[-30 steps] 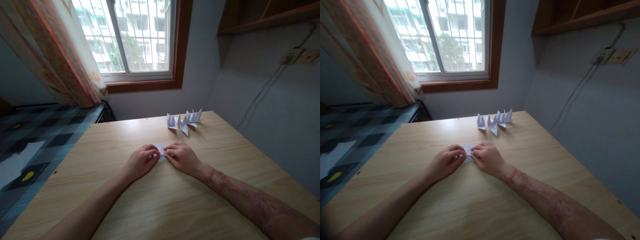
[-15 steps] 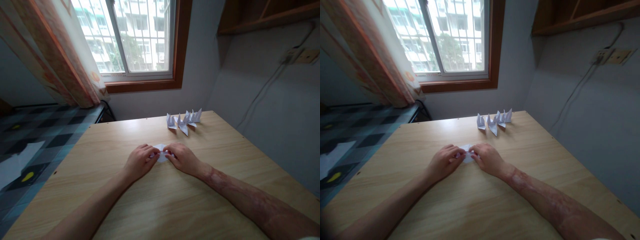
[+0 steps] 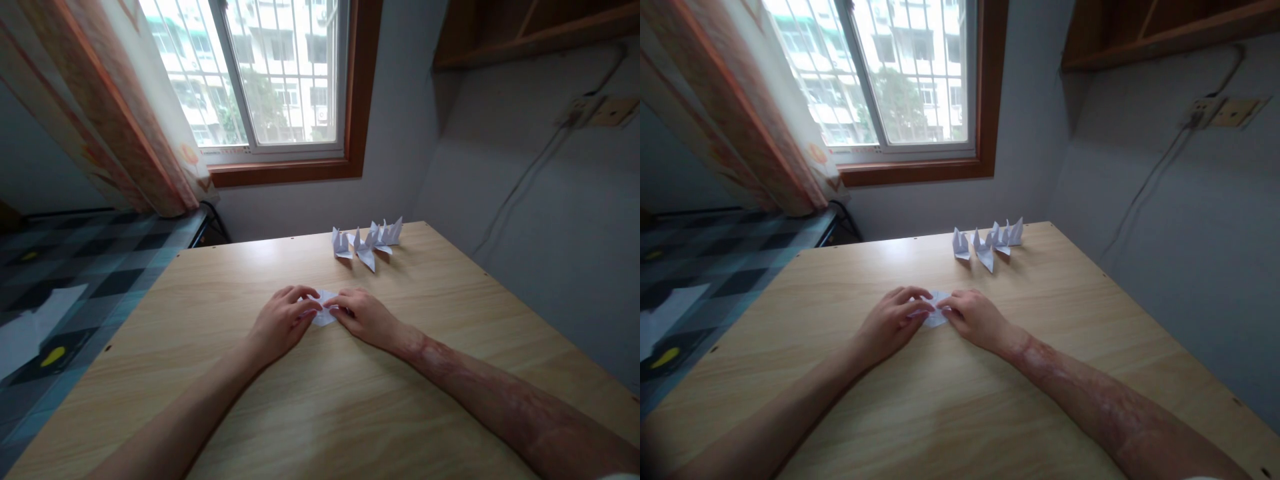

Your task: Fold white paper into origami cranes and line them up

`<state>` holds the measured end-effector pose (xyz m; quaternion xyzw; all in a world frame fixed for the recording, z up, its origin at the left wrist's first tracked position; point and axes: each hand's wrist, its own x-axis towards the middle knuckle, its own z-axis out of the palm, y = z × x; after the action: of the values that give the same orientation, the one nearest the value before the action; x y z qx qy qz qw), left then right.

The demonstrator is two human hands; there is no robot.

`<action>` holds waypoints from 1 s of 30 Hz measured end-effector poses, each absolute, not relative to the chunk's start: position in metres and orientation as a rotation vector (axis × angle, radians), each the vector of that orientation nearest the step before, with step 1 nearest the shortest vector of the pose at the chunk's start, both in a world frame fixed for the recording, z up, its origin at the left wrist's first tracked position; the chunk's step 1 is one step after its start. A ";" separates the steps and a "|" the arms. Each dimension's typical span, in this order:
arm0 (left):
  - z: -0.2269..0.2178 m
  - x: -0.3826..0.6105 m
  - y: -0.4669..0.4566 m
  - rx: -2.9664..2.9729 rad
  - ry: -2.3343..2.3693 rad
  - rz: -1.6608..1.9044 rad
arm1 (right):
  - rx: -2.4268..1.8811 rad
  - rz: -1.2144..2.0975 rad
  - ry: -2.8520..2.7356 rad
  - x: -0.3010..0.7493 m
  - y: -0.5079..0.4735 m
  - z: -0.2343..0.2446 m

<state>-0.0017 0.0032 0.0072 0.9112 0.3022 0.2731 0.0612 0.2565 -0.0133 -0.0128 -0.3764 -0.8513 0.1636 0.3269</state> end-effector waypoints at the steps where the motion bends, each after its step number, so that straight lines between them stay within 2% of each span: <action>1: 0.007 -0.002 0.004 2.750 0.908 0.813 | -0.994 0.439 -2.225 0.257 -0.013 -0.012; 8: 0.008 0.001 0.002 2.698 0.868 0.783 | -1.020 0.293 -2.150 0.258 -0.013 -0.013; 17: 0.009 0.001 -0.001 2.710 0.802 0.801 | -0.962 0.372 -2.136 0.258 -0.010 -0.016; 30: 0.004 0.000 0.002 2.762 0.879 0.840 | -0.913 0.272 -2.199 0.258 -0.012 -0.010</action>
<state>0.0000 0.0023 0.0036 0.9136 0.2906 0.2777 0.0618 0.2577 -0.0123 -0.0102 -0.3548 -0.8547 0.1055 0.3640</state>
